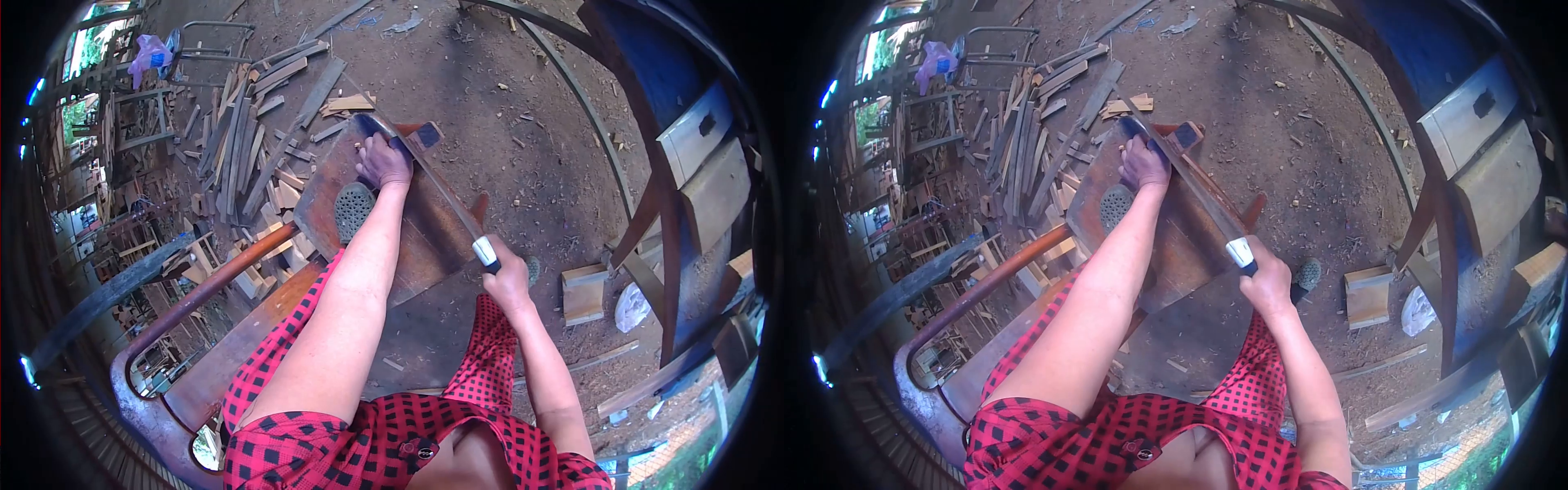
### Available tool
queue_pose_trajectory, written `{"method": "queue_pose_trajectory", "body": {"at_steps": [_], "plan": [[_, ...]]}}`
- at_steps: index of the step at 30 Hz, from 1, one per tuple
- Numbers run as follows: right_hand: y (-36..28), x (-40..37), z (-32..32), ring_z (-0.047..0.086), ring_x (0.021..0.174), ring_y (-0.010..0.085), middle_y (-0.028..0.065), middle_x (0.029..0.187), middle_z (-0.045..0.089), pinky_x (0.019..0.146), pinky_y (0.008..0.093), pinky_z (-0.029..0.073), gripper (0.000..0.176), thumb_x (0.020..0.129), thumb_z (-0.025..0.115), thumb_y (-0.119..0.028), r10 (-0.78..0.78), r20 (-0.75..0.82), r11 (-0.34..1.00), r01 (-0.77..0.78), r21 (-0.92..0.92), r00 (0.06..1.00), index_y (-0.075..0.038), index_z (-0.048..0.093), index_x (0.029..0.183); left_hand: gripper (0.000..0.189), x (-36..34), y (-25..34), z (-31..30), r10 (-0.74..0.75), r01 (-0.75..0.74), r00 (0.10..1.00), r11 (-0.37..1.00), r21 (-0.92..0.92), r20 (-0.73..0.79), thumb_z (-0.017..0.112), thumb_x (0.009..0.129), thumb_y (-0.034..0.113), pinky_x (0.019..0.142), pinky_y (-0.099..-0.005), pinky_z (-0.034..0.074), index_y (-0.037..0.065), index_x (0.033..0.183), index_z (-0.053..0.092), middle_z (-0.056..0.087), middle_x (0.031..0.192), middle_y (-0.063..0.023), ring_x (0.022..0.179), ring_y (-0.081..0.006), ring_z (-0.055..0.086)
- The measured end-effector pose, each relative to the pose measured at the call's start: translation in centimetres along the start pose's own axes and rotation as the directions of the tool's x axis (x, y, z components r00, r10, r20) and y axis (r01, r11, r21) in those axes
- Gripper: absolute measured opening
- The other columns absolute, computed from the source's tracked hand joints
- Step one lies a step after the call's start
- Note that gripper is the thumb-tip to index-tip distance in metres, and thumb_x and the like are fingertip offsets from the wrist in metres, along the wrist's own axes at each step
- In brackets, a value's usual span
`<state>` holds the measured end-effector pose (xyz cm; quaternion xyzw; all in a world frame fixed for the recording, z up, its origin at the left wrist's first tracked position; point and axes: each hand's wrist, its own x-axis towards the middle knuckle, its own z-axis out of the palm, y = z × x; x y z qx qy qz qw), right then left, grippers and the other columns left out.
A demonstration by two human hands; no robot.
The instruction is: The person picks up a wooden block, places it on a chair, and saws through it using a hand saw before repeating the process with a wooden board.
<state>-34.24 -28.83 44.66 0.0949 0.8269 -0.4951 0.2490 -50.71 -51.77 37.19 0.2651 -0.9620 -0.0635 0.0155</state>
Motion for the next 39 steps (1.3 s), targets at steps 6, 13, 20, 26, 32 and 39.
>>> {"method": "queue_pose_trajectory", "body": {"at_steps": [6, 13, 20, 26, 32, 39], "plan": [[4.0, -5.8, -2.1, 0.063, 0.094, 0.0391, 0.0182, 0.098, 0.066, 0.078, 0.0449, 0.051, 0.054, 0.064, 0.056, 0.0, -0.071, -0.081, 0.997, 0.072, 0.015, 0.994, -0.013, 0.058, 0.116, 0.036, 0.4, 0.1, 0.3, -0.036, 0.036, 0.999, 0.999, -0.013, 0.025, 0.046, 0.086, 0.044, 0.082, -0.0484, 0.037, 0.012, 0.09, 0.062, 0.061, 0.1, -0.0069, 0.102, -0.0293, 0.055], [1.1, -2.7, -2.2, 0.062, 0.09, 0.04, 0.0192, 0.095, 0.066, 0.075, 0.046, 0.051, 0.049, 0.066, 0.056, -0.002, -0.045, -0.025, 0.995, 0.042, -0.085, 0.999, -0.015, 0.058, 0.113, 0.036, 0.1, 0.0, 0.2, -0.008, 0.008, 1.0, 1.0, 0.003, 0.028, 0.047, 0.086, 0.043, 0.082, -0.0497, 0.038, 0.011, 0.093, 0.061, 0.061, 0.102, -0.0072, 0.104, -0.0302, 0.055], [2.3, -3.7, -1.4, 0.062, 0.091, 0.0399, 0.0188, 0.094, 0.066, 0.076, 0.0459, 0.051, 0.049, 0.066, 0.057, -0.001, -0.089, -0.08, 0.995, 0.085, -0.058, 0.993, -0.014, 0.058, 0.114, 0.034, 0.1, 0.2, 0.1, -0.017, 0.017, 0.999, 1.0, 0.015, 0.031, 0.046, 0.085, 0.039, 0.082, -0.0486, 0.036, 0.01, 0.091, 0.062, 0.06, 0.1, -0.0075, 0.102, -0.0296, 0.055], [3.5, -6.3, -3.0, 0.062, 0.095, 0.0393, 0.019, 0.098, 0.065, 0.079, 0.0443, 0.051, 0.051, 0.065, 0.055, 0.002, -0.046, -0.07, 0.997, 0.042, -0.057, 0.996, -0.013, 0.059, 0.113, 0.031, 0.1, 0.0, 0.3, -0.009, 0.008, 0.999, 1.0, 0.028, 0.031, 0.047, 0.086, 0.037, 0.082, -0.0487, 0.037, 0.011, 0.091, 0.062, 0.06, 0.099, -0.007, 0.101, -0.0294, 0.055], [1.1, 0.6, -0.1, 0.062, 0.092, 0.04, 0.0171, 0.094, 0.066, 0.076, 0.0456, 0.051, 0.047, 0.066, 0.056, -0.001, -0.039, -0.033, 0.998, 0.037, -0.046, 0.999, -0.014, 0.059, 0.111, 0.033, 0.1, 0.1, 0.3, -0.009, 0.009, 1.0, 1.0, -0.015, -0.023, 0.047, 0.087, 0.041, 0.082, -0.0484, 0.037, 0.012, 0.091, 0.062, 0.06, 0.099, -0.0066, 0.101, -0.0289, 0.055], [3.4, -7.2, -2.8, 0.062, 0.095, 0.0387, 0.0171, 0.097, 0.066, 0.078, 0.0444, 0.052, 0.048, 0.068, 0.056, -0.002, -0.054, -0.112, 0.998, 0.051, -0.034, 0.992, -0.015, 0.06, 0.113, 0.032, 0.4, -0.2, 0.0, -0.029, 0.026, 0.995, 0.999, 0.041, 0.097, 0.049, 0.085, 0.041, 0.082, -0.0488, 0.038, 0.014, 0.097, 0.062, 0.06, 0.103, -0.0058, 0.105, -0.0289, 0.054]]}}
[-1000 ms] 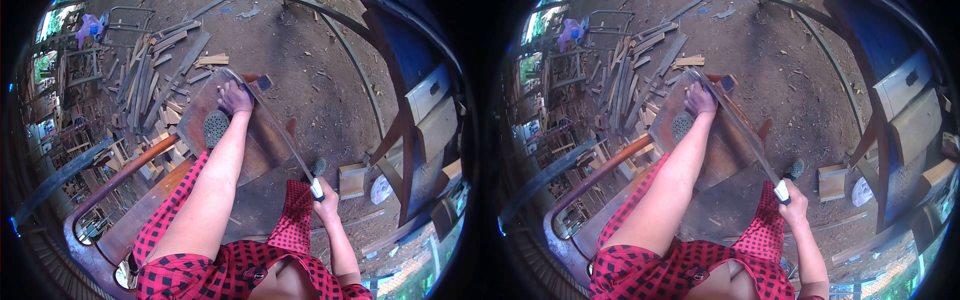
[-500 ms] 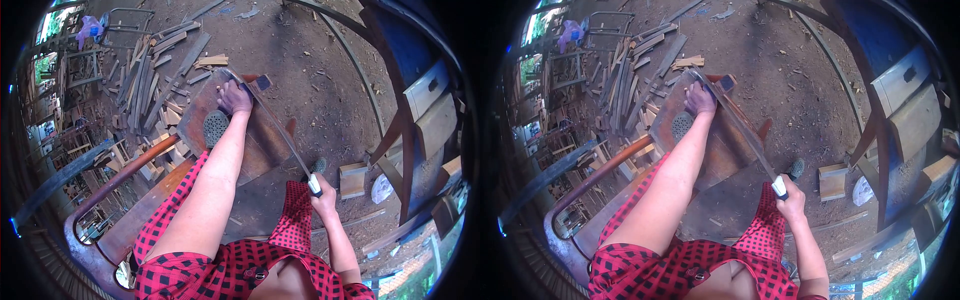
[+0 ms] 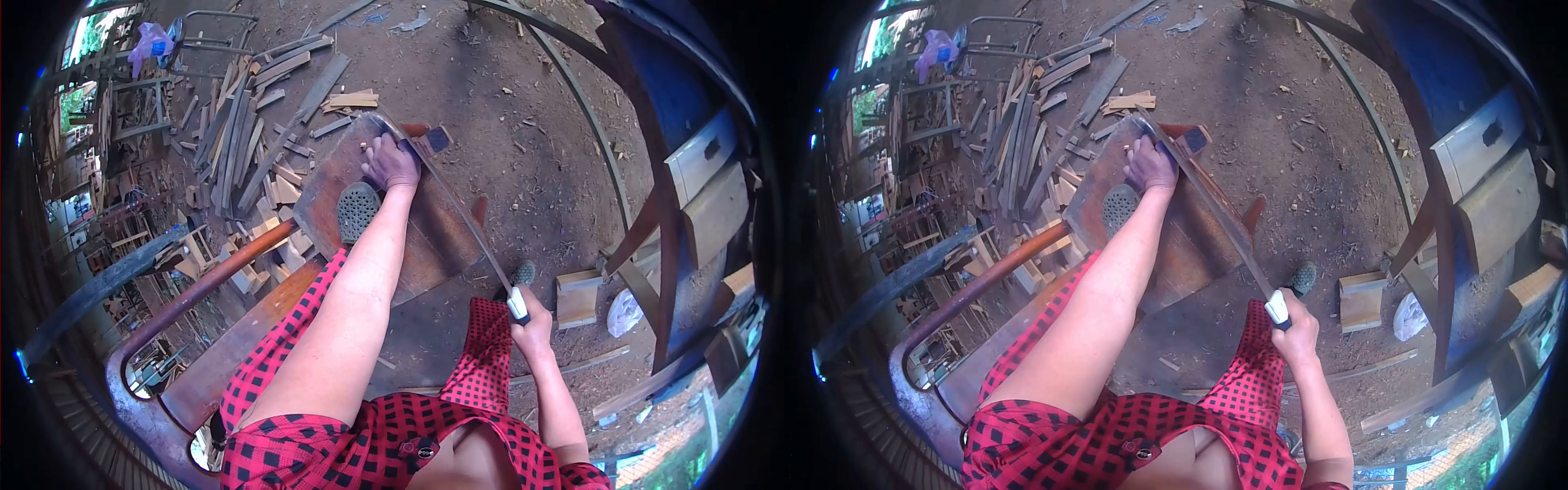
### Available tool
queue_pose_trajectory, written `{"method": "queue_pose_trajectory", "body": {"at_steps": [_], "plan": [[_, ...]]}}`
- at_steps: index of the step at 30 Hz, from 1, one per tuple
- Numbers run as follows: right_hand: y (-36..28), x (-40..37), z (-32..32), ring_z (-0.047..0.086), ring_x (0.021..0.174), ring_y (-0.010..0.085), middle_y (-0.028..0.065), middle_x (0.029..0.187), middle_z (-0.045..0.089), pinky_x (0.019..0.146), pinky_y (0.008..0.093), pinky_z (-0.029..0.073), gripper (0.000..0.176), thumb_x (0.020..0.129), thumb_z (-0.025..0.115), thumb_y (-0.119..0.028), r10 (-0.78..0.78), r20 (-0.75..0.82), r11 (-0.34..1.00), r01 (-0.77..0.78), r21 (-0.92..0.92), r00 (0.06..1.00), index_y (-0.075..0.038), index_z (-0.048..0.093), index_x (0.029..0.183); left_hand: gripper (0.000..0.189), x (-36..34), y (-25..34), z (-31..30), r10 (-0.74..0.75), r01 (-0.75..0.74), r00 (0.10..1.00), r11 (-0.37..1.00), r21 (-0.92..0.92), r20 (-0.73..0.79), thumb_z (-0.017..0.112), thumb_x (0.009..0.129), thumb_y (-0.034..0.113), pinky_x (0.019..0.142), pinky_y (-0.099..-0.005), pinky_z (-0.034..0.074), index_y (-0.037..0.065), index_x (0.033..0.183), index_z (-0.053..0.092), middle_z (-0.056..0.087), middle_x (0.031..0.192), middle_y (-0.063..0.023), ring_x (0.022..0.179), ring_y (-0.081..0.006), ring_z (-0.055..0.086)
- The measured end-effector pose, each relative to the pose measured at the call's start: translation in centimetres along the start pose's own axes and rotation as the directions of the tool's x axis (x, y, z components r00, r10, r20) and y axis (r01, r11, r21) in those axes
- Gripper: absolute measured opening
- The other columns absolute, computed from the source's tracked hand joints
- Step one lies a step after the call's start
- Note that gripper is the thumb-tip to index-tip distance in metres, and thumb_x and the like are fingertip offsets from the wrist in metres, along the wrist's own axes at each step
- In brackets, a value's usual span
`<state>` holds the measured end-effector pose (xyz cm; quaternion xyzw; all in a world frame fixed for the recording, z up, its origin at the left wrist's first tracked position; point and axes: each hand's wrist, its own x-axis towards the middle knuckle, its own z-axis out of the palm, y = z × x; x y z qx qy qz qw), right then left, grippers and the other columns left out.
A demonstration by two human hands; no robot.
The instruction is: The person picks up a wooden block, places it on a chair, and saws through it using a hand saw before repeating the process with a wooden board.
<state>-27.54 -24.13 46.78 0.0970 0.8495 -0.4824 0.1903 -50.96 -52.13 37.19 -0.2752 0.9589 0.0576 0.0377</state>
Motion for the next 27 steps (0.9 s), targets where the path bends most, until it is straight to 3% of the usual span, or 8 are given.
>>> {"method": "queue_pose_trajectory", "body": {"at_steps": [3, 7, 12, 13, 16, 19, 22, 27], "plan": [[-1.9, 2.5, 0.8, 0.062, 0.093, 0.0394, 0.0177, 0.096, 0.066, 0.077, 0.0458, 0.051, 0.047, 0.068, 0.057, -0.002, 0.079, 0.081, 0.996, -0.076, -0.038, 0.994, -0.016, 0.059, 0.113, 0.035, -0.4, 0.3, 0.3, 0.025, -0.026, 0.997, 0.999, -0.02, -0.068, 0.046, 0.087, 0.043, 0.082, -0.0484, 0.037, 0.012, 0.09, 0.063, 0.06, 0.099, -0.0063, 0.101, -0.0287, 0.055], [-2.3, 8.7, 5.6, 0.061, 0.091, 0.0404, 0.0183, 0.098, 0.065, 0.077, 0.0464, 0.05, 0.048, 0.066, 0.057, -0.002, 0.019, 0.085, 1.0, -0.02, 0.01, 0.996, -0.016, 0.058, 0.112, 0.035, -0.2, 0.3, -0.2, 0.015, -0.016, 0.998, 1.0, -0.022, -0.057, 0.046, 0.086, 0.043, 0.083, -0.0491, 0.037, 0.013, 0.093, 0.062, 0.06, 0.101, -0.0064, 0.104, -0.0291, 0.055], [-0.3, 3.2, 2.1, 0.062, 0.102, 0.0377, 0.0209, 0.101, 0.065, 0.085, 0.0379, 0.05, 0.048, 0.067, 0.056, 0.001, 0.093, 0.103, 0.994, -0.099, 0.054, 0.99, -0.008, 0.061, 0.115, 0.034, -0.5, 0.2, 0.1, 0.026, -0.027, 0.997, 0.999, -0.016, -0.077, 0.046, 0.087, 0.042, 0.082, -0.0486, 0.037, 0.012, 0.091, 0.062, 0.06, 0.099, -0.0064, 0.102, -0.029, 0.055], [1.0, 1.4, 1.5, 0.062, 0.093, 0.0391, 0.0174, 0.097, 0.066, 0.078, 0.0426, 0.051, 0.046, 0.066, 0.057, -0.001, 0.034, 0.047, 0.998, -0.037, 0.049, 0.998, -0.013, 0.061, 0.11, 0.032, -0.2, 0.3, 0.1, 0.025, -0.026, 0.997, 1.0, -0.017, -0.071, 0.046, 0.086, 0.04, 0.082, -0.0487, 0.037, 0.012, 0.091, 0.061, 0.06, 0.099, -0.0065, 0.102, -0.0291, 0.055], [0.4, -0.6, 0.6, 0.062, 0.093, 0.0389, 0.017, 0.097, 0.066, 0.077, 0.0431, 0.051, 0.046, 0.066, 0.056, 0.001, 0.072, 0.036, 0.996, -0.073, 0.04, 0.997, -0.013, 0.062, 0.109, 0.029, -0.4, 0.2, 0.2, 0.028, -0.029, 0.998, 0.999, -0.013, -0.061, 0.047, 0.085, 0.036, 0.082, -0.0489, 0.037, 0.012, 0.091, 0.061, 0.06, 0.099, -0.0069, 0.102, -0.0294, 0.055], [-1.4, 3.4, 2.6, 0.061, 0.094, 0.0398, 0.0191, 0.097, 0.065, 0.078, 0.0447, 0.05, 0.047, 0.067, 0.056, -0.003, 0.058, 0.077, 0.998, -0.06, 0.026, 0.995, -0.014, 0.061, 0.112, 0.026, -0.2, -0.1, 0.5, 0.051, -0.052, 0.995, 0.999, -0.002, -0.082, 0.047, 0.084, 0.033, 0.082, -0.0493, 0.037, 0.012, 0.091, 0.06, 0.059, 0.099, -0.0073, 0.102, -0.0297, 0.055], [-2.0, 9.2, 6.3, 0.062, 0.094, 0.0394, 0.0209, 0.095, 0.065, 0.08, 0.0451, 0.05, 0.046, 0.068, 0.06, -0.008, 0.015, 0.044, 0.983, -0.023, 0.185, 0.999, -0.014, 0.062, 0.114, 0.025, -0.2, 0.1, 0.2, 0.065, -0.065, 0.994, 0.998, -0.006, -0.09, 0.047, 0.084, 0.033, 0.081, -0.0503, 0.038, 0.012, 0.091, 0.06, 0.06, 0.101, -0.0071, 0.102, -0.0303, 0.055], [-4.3, 11.5, 3.1, 0.063, 0.084, 0.0389, 0.0192, 0.083, 0.066, 0.074, 0.0458, 0.05, 0.029, 0.068, 0.061, -0.012, 0.099, 0.214, 0.987, -0.123, 0.101, 0.972, -0.011, 0.064, 0.097, 0.027, -0.8, 0.6, -0.1, 0.064, -0.064, 0.995, 0.998, 0.015, -0.07, 0.043, 0.088, 0.03, 0.081, -0.0533, 0.042, 0.011, 0.098, 0.059, 0.062, 0.105, -0.01, 0.102, -0.0343, 0.057]]}}
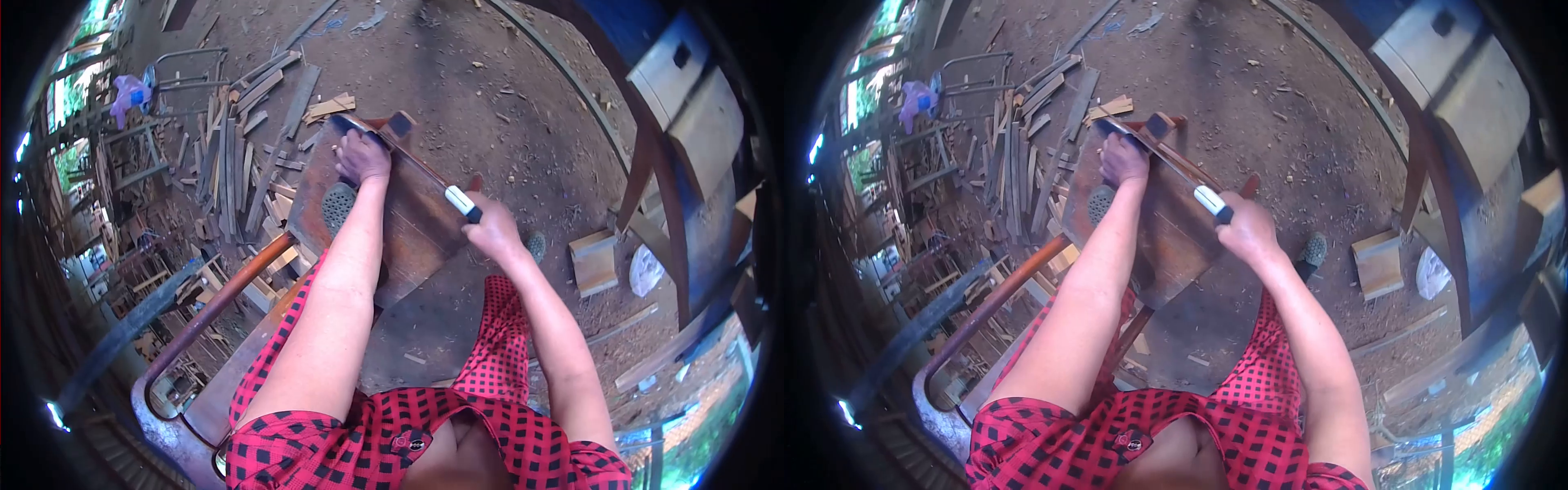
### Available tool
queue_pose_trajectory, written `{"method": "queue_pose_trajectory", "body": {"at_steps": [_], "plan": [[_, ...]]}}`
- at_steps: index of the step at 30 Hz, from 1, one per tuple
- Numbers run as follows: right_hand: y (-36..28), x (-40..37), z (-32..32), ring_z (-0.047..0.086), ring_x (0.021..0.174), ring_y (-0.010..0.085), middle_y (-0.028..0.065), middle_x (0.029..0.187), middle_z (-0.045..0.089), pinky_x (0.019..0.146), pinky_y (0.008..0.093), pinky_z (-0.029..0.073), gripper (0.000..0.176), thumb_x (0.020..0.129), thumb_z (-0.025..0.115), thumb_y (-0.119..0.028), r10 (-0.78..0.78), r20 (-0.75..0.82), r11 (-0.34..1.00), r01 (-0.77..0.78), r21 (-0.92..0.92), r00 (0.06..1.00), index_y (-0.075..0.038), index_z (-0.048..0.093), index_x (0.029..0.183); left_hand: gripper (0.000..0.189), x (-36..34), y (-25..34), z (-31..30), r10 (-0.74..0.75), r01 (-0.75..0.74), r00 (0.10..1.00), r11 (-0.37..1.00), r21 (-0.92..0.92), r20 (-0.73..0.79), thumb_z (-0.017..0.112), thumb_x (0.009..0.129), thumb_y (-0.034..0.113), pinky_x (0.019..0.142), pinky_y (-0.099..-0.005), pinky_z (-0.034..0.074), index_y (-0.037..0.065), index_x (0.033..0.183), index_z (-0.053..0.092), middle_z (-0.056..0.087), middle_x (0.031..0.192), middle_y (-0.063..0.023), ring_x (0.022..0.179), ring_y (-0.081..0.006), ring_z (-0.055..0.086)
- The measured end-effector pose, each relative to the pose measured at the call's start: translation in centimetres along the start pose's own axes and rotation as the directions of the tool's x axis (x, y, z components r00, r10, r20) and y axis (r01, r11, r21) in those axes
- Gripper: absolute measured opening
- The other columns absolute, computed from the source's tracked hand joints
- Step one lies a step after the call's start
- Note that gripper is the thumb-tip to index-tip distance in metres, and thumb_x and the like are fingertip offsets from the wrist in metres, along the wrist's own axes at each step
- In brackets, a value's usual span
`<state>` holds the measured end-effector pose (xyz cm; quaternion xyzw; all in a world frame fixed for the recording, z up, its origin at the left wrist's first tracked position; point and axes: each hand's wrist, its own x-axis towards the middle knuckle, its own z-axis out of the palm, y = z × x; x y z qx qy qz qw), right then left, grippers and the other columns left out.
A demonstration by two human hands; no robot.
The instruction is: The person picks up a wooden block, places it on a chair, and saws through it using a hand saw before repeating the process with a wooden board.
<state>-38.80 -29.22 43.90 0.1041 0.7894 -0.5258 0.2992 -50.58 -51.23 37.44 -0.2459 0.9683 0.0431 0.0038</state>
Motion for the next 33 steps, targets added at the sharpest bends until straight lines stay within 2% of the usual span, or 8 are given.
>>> {"method": "queue_pose_trajectory", "body": {"at_steps": [5, 9, 24, 27, 30, 31, 32, 33], "plan": [[-0.6, 0.8, -2.2, 0.065, 0.084, 0.0375, 0.0195, 0.084, 0.067, 0.074, 0.0449, 0.05, 0.028, 0.067, 0.055, -0.009, 0.0, 0.029, 1.0, 0.001, -0.001, 1.0, -0.007, 0.065, 0.094, 0.022, 0.3, -1.0, 0.9, 0.008, -0.014, 0.999, 0.99, -0.143, -0.038, 0.046, 0.086, 0.028, 0.079, -0.0542, 0.039, 0.008, 0.091, 0.055, 0.063, 0.101, -0.012, 0.1, -0.0377, 0.055], [-1.8, 1.4, -4.2, 0.065, 0.086, 0.0369, 0.0215, 0.085, 0.067, 0.077, 0.0444, 0.05, 0.026, 0.068, 0.053, -0.008, 0.056, 0.168, 0.998, -0.058, 0.01, 0.984, -0.002, 0.067, 0.089, 0.029, -0.4, -3.0, 1.3, 0.331, -0.351, 0.932, 0.927, -0.132, -0.148, 0.043, 0.089, 0.027, 0.079, -0.0521, 0.043, 0.003, 0.097, 0.057, 0.063, 0.093, -0.024, 0.091, -0.0445, 0.058], [-1.1, -0.7, -0.5, 0.065, 0.082, 0.037, 0.0207, 0.083, 0.066, 0.073, 0.0462, 0.052, 0.031, 0.069, 0.06, -0.011, -0.089, 0.009, 0.98, 0.09, -0.176, 0.996, -0.001, 0.059, 0.098, 0.03, 0.1, -1.2, 1.7, 0.101, -0.11, 0.983, 0.993, -0.049, -0.156, 0.046, 0.089, 0.034, 0.084, -0.0511, 0.04, 0.008, 0.098, 0.059, 0.066, 0.098, -0.0154, 0.099, -0.0374, 0.06], [0.0, -2.0, 3.1, 0.065, 0.082, 0.0367, 0.021, 0.09, 0.063, 0.072, 0.0442, 0.054, 0.046, 0.068, 0.063, -0.008, -0.223, -0.122, 0.941, 0.18, -0.288, 0.967, 0.002, 0.048, 0.11, 0.041, 1.0, -1.6, 1.7, -0.003, 0.0, 1.0, 0.903, -0.43, -0.006, 0.048, 0.089, 0.044, 0.089, -0.0468, 0.038, 0.009, 0.105, 0.06, 0.068, 0.101, -0.0161, 0.105, -0.0335, 0.06], [0.3, -3.0, 4.8, 0.064, 0.083, 0.0358, 0.0194, 0.091, 0.061, 0.072, 0.0433, 0.054, 0.058, 0.065, 0.068, -0.009, -0.248, -0.154, 0.944, 0.203, -0.259, 0.956, 0.002, 0.044, 0.117, 0.045, 0.5, -1.0, 0.7, -0.075, 0.095, 0.995, 0.908, -0.409, 0.066, 0.045, 0.092, 0.042, 0.091, -0.046, 0.038, 0.004, 0.111, 0.059, 0.067, 0.101, -0.0191, 0.105, -0.0329, 0.059], [0.3, -3.2, 4.9, 0.064, 0.083, 0.0355, 0.0188, 0.09, 0.06, 0.072, 0.0431, 0.053, 0.06, 0.065, 0.068, -0.009, -0.278, -0.173, 0.949, 0.242, -0.203, 0.945, 0.002, 0.044, 0.118, 0.045, -0.4, -0.2, -0.1, -0.142, 0.157, 0.987, 0.813, -0.56, 0.069, 0.042, 0.096, 0.037, 0.091, -0.0457, 0.037, -0.002, 0.11, 0.059, 0.066, 0.101, -0.0228, 0.106, -0.0352, 0.057], [0.3, -3.5, 4.9, 0.064, 0.083, 0.0353, 0.0181, 0.089, 0.06, 0.071, 0.043, 0.053, 0.061, 0.065, 0.069, -0.01, -0.305, -0.195, 0.949, 0.28, -0.145, 0.932, 0.001, 0.043, 0.119, 0.045, -0.7, -0.6, 0.2, -0.134, 0.148, 0.989, 0.819, -0.554, 0.066, 0.042, 0.096, 0.037, 0.091, -0.0457, 0.037, -0.002, 0.11, 0.059, 0.066, 0.101, -0.0228, 0.106, -0.0352, 0.057], [0.1, -3.8, 4.8, 0.065, 0.074, 0.0336, 0.0191, 0.084, 0.06, 0.066, 0.0416, 0.054, 0.059, 0.066, 0.066, -0.012, -0.378, -0.247, 0.925, 0.352, -0.142, 0.892, 0.006, 0.046, 0.119, 0.044, -0.9, -1.1, 0.6, 0.032, -0.06, 0.997, 0.884, -0.464, -0.068, 0.041, 0.096, 0.036, 0.09, -0.0462, 0.038, -0.003, 0.105, 0.06, 0.065, 0.1, -0.0246, 0.103, -0.0377, 0.057]]}}
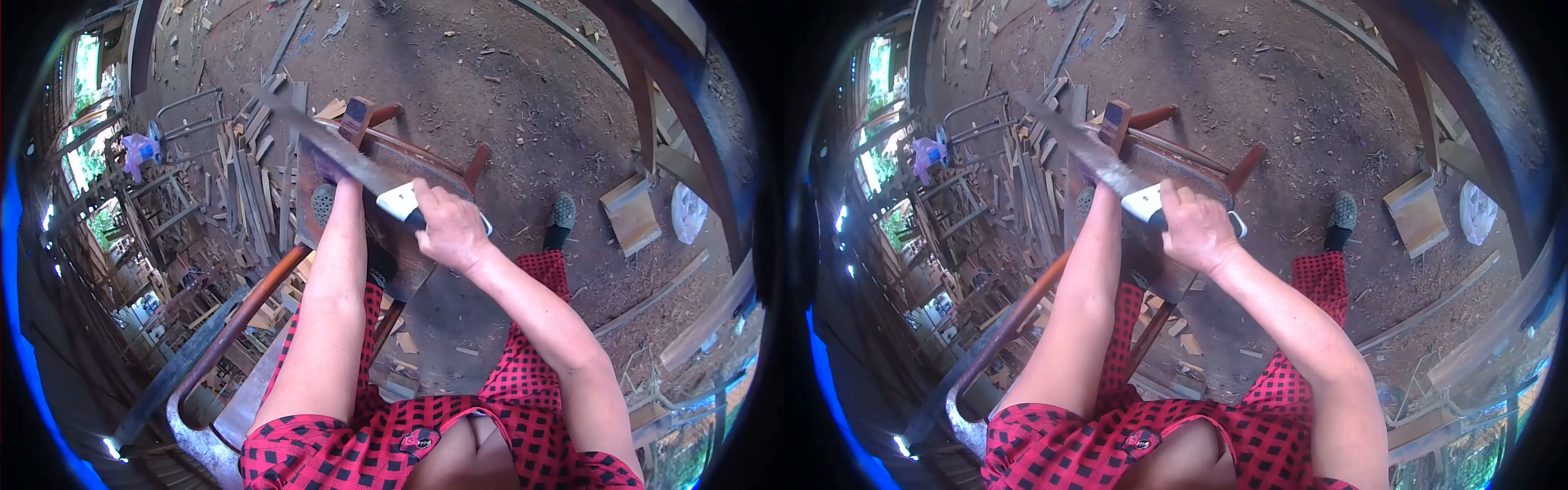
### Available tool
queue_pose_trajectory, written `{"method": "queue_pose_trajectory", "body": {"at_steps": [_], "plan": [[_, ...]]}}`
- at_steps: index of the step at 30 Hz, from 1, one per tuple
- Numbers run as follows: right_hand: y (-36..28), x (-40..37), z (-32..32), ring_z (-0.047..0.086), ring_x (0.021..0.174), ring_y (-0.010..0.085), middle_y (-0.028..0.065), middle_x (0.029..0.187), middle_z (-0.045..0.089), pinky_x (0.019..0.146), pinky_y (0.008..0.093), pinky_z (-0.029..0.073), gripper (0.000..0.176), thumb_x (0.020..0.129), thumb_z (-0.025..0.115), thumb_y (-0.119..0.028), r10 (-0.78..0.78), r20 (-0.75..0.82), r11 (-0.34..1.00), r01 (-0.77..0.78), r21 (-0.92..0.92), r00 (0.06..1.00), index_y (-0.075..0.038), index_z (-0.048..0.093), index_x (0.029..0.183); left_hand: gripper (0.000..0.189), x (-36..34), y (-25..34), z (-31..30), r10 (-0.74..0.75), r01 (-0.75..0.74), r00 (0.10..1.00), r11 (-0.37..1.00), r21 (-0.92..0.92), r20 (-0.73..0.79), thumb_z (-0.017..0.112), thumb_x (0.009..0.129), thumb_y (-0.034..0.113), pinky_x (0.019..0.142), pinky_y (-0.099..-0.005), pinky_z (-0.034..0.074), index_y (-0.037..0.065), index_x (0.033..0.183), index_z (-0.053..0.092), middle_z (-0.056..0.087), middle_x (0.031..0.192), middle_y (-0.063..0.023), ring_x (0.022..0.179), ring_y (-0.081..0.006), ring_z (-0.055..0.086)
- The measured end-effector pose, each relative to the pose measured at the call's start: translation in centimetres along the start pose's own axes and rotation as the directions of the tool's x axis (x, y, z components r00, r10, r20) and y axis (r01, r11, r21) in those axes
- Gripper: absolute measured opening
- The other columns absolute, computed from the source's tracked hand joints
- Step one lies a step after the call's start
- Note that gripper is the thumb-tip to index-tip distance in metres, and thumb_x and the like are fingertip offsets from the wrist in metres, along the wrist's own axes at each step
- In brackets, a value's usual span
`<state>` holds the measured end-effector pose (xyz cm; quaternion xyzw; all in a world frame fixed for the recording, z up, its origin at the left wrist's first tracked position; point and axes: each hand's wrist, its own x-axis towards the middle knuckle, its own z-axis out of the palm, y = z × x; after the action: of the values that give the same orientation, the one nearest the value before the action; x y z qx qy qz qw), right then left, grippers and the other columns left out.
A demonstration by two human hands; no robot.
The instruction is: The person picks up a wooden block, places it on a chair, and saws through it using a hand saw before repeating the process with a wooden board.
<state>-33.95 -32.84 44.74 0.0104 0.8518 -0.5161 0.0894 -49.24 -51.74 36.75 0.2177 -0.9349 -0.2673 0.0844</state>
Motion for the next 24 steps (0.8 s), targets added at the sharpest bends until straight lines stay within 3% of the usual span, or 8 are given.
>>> {"method": "queue_pose_trajectory", "body": {"at_steps": [2, 5, 9, 16, 17, 19, 22, 24], "plan": [[-0.9, -0.8, -0.3, 0.064, 0.073, 0.0337, 0.0186, 0.082, 0.059, 0.066, 0.0417, 0.053, 0.059, 0.066, 0.066, -0.011, -0.043, -0.043, 0.997, 0.045, 0.061, 0.998, 0.006, 0.046, 0.119, 0.045, -0.6, -0.8, 0.2, 0.408, -0.398, 0.913, 0.894, 0.207, -0.009, 0.04, 0.097, 0.034, 0.087, -0.0471, 0.041, -0.006, 0.094, 0.062, 0.063, 0.098, -0.028, 0.097, -0.0427, 0.057], [-2.2, -1.9, -0.9, 0.063, 0.07, 0.0344, 0.0176, 0.079, 0.057, 0.065, 0.042, 0.052, 0.059, 0.068, 0.065, -0.01, -0.093, -0.095, 0.981, 0.107, 0.163, 0.991, 0.006, 0.044, 0.121, 0.044, 0.5, -0.8, 0.1, 0.354, -0.359, 0.932, 0.861, 0.361, 0.081, 0.041, 0.096, 0.034, 0.083, -0.0504, 0.043, -0.004, 0.093, 0.062, 0.062, 0.095, -0.0295, 0.091, -0.0466, 0.057], [-3.6, -2.4, -1.9, 0.063, 0.078, 0.034, 0.0155, 0.086, 0.058, 0.068, 0.0419, 0.051, 0.07, 0.064, 0.071, -0.009, -0.048, -0.043, 0.968, 0.057, 0.244, 0.998, 0.0, 0.043, 0.127, 0.042, 3.9, -1.2, -0.1, 0.243, -0.262, 0.965, 0.929, 0.261, 0.101, 0.041, 0.091, 0.029, 0.074, -0.0514, 0.046, -0.004, 0.084, 0.065, 0.063, 0.086, -0.0285, 0.085, -0.0469, 0.06], [-4.2, -1.9, -2.4, 0.063, 0.078, 0.0341, 0.0153, 0.086, 0.059, 0.069, 0.0414, 0.052, 0.068, 0.065, 0.071, -0.009, -0.08, -0.005, 0.968, 0.079, 0.24, 0.997, -0.002, 0.044, 0.127, 0.034, 4.4, -1.1, 0.1, 0.27, -0.283, 0.959, 0.94, 0.189, 0.089, 0.047, 0.081, 0.023, 0.069, -0.0485, 0.046, -0.005, 0.076, 0.065, 0.062, 0.076, -0.0271, 0.078, -0.0447, 0.062], [-4.2, -1.9, -2.3, 0.063, 0.078, 0.0341, 0.0154, 0.086, 0.059, 0.069, 0.0414, 0.052, 0.068, 0.065, 0.071, -0.009, -0.074, 0.005, 0.968, 0.071, 0.24, 0.997, -0.002, 0.044, 0.127, 0.034, 4.5, -1.3, 0.1, 0.266, -0.278, 0.96, 0.941, 0.19, 0.086, 0.047, 0.081, 0.023, 0.069, -0.0485, 0.046, -0.005, 0.076, 0.065, 0.062, 0.076, -0.0271, 0.078, -0.0447, 0.062], [-4.2, -2.1, -2.0, 0.063, 0.078, 0.034, 0.0153, 0.086, 0.059, 0.069, 0.0414, 0.052, 0.067, 0.065, 0.072, -0.009, -0.073, -0.002, 0.966, 0.072, 0.247, 0.997, -0.002, 0.045, 0.126, 0.032, 4.9, -1.6, -0.1, 0.22, -0.251, 0.964, 0.939, 0.237, 0.149, 0.049, 0.084, 0.025, 0.073, -0.0432, 0.048, 0.001, 0.09, 0.07, 0.066, 0.084, -0.0238, 0.082, -0.0386, 0.065], [-4.0, -2.1, -1.8, 0.064, 0.078, 0.0339, 0.0165, 0.086, 0.059, 0.069, 0.0417, 0.052, 0.062, 0.068, 0.069, -0.011, -0.079, -0.007, 0.966, 0.079, 0.246, 0.997, 0.0, 0.045, 0.124, 0.034, 4.2, -0.9, -0.1, 0.259, -0.277, 0.958, 0.948, 0.158, 0.125, 0.048, 0.082, 0.024, 0.069, -0.0494, 0.046, -0.005, 0.078, 0.065, 0.063, 0.078, -0.0269, 0.079, -0.0444, 0.062], [-3.7, -2.0, -2.0, 0.064, 0.078, 0.034, 0.0177, 0.085, 0.059, 0.069, 0.0421, 0.053, 0.057, 0.07, 0.067, -0.012, -0.092, 0.0, 0.968, 0.089, 0.234, 0.996, 0.002, 0.045, 0.121, 0.034, 3.9, -1.5, 0.3, 0.255, -0.27, 0.961, 0.946, 0.179, 0.106, 0.048, 0.083, 0.026, 0.07, -0.0502, 0.046, -0.004, 0.08, 0.065, 0.063, 0.08, -0.0269, 0.081, -0.0445, 0.062]]}}
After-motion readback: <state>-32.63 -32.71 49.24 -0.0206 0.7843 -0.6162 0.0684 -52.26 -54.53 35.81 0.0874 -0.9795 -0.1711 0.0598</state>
